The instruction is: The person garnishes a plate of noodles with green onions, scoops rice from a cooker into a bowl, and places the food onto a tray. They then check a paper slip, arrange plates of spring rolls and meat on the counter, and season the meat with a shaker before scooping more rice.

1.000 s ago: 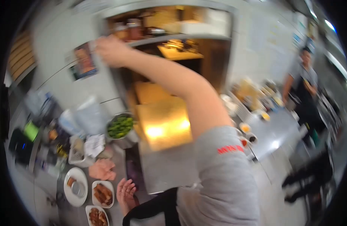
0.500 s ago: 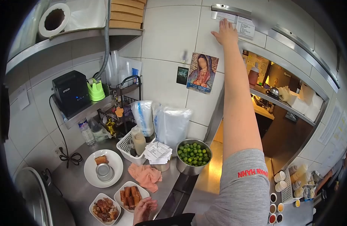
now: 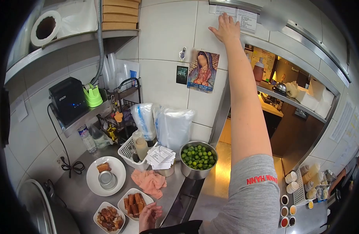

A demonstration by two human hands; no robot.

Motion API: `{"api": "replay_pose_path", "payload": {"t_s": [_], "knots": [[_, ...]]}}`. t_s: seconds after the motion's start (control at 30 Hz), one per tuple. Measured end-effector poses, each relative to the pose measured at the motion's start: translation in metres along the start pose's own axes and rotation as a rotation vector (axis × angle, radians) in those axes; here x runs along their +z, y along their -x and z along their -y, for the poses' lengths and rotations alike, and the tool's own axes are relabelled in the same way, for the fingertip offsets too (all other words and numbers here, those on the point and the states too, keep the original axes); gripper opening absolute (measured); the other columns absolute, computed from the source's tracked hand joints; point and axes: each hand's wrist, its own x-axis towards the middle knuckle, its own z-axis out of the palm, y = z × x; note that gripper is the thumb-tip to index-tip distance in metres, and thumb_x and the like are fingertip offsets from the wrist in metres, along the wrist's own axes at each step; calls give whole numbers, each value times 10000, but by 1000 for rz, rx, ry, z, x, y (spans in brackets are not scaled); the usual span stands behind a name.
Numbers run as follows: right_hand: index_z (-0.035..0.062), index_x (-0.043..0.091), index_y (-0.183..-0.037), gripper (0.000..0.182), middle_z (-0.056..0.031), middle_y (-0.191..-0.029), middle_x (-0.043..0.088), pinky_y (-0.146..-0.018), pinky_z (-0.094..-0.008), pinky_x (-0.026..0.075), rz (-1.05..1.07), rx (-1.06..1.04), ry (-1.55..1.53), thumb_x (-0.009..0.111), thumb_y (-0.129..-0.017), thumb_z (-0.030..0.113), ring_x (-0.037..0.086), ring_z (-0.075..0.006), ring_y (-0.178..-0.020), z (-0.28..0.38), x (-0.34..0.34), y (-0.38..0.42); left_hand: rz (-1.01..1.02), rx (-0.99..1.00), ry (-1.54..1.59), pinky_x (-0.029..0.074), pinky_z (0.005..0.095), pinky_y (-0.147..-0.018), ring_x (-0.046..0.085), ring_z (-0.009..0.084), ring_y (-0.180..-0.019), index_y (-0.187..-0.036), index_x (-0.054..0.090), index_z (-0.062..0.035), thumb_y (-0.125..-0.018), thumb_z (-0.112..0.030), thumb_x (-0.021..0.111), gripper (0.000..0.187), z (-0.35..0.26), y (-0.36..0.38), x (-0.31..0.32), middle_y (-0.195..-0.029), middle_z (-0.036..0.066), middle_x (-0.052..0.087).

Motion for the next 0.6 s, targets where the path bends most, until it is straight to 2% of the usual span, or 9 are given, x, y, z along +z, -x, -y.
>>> {"api": "replay_pose_path", "payload": {"t_s": [0.2, 0.23, 0.3, 0.37, 0.4, 0.43, 0.47, 0.53, 0.6], "knots": [[123, 289, -1341, 704, -119, -1396, 277, -942, -564, 299, -81, -43, -110, 437, -812, 565, 296, -313, -1266, 12, -4, 10, -52, -26, -3, 468, 271, -737, 569, 178, -839, -1168, 475, -12, -843, -303, 577, 448, 6, 0, -1, -1003, 100, 581], [120, 289, -1340, 711, -139, -1393, 270, -950, -564, 295, -80, -94, -187, 453, -806, 561, 292, -326, -1264, 21, -5, 28, -35, -97, -145, 449, 314, -817, 564, 195, -918, -1159, 440, -6, -860, -271, 516, 406, -4, 1, 6, -1074, 155, 555], [109, 337, -1311, 726, -148, -1353, 323, -953, -557, 293, -87, -265, -422, 645, -708, 369, 324, -314, -1238, 45, -17, 86, 30, -68, -128, 456, 311, -798, 564, 188, -899, -1142, 450, -15, -868, -269, 499, 377, -6, 2, 22, -1056, 139, 560], [54, 372, -1266, 709, -173, -1310, 368, -933, -562, 293, 130, -445, -512, 655, -694, 363, 363, -339, -1197, 67, -56, 163, 62, -99, -83, 473, 312, -764, 570, 182, -877, -1139, 465, -45, -883, -270, 459, 340, 2, -1, 33, -1042, 114, 567], [37, 401, -1235, 705, -162, -1257, 411, -902, -549, 317, -155, -670, -639, 664, -669, 367, 373, -350, -1170, 76, -36, 218, 73, -131, -29, 476, 314, -760, 572, 182, -874, -1143, 467, -54, -887, -271, 446, 336, 10, -4, 29, -1045, 110, 568], [64, 431, -1218, 645, -178, -1257, 391, -987, -510, 255, -63, -639, -892, 642, -679, 347, 340, -337, -1196, 79, -61, 276, 89, -172, 26, 479, 316, -757, 573, 183, -871, -1148, 469, -63, -891, -272, 434, 333, 19, -9, 25, -1048, 106, 569], [76, 382, -1276, 657, -172, -1307, 357, -1013, -523, 210, 232, -815, -816, 606, -724, 353, 299, -353, -1237, 72, -103, 318, 103, -212, 80, 482, 318, -754, 575, 183, -868, -1153, 471, -72, -896, -273, 421, 330, 26, -13, 25, -1051, 102, 570], [104, 341, -1315, 741, -133, -1375, 300, -1015, -576, 155, 246, -993, -1174, 624, -700, 407, 244, -347, -1277, 44, -153, 397, 219, -353, 217, 481, 326, -783, 575, 187, -921, -1187, 465, -90, -907, -304, 378, 364, 32, -18, 36, -1075, 96, 575], [111, 311, -1339, 812, -144, -1405, 247, -1029, -575, 118, 424, -796, -1359, 657, -665, 404, 167, -339, -1318, 37, -190, 477, 245, -460, 386, 469, 351, -820, 549, 201, -996, -1242, 421, -94, -914, -327, 347, 409, 58, -25, 30, -1160, 105, 532]]}}
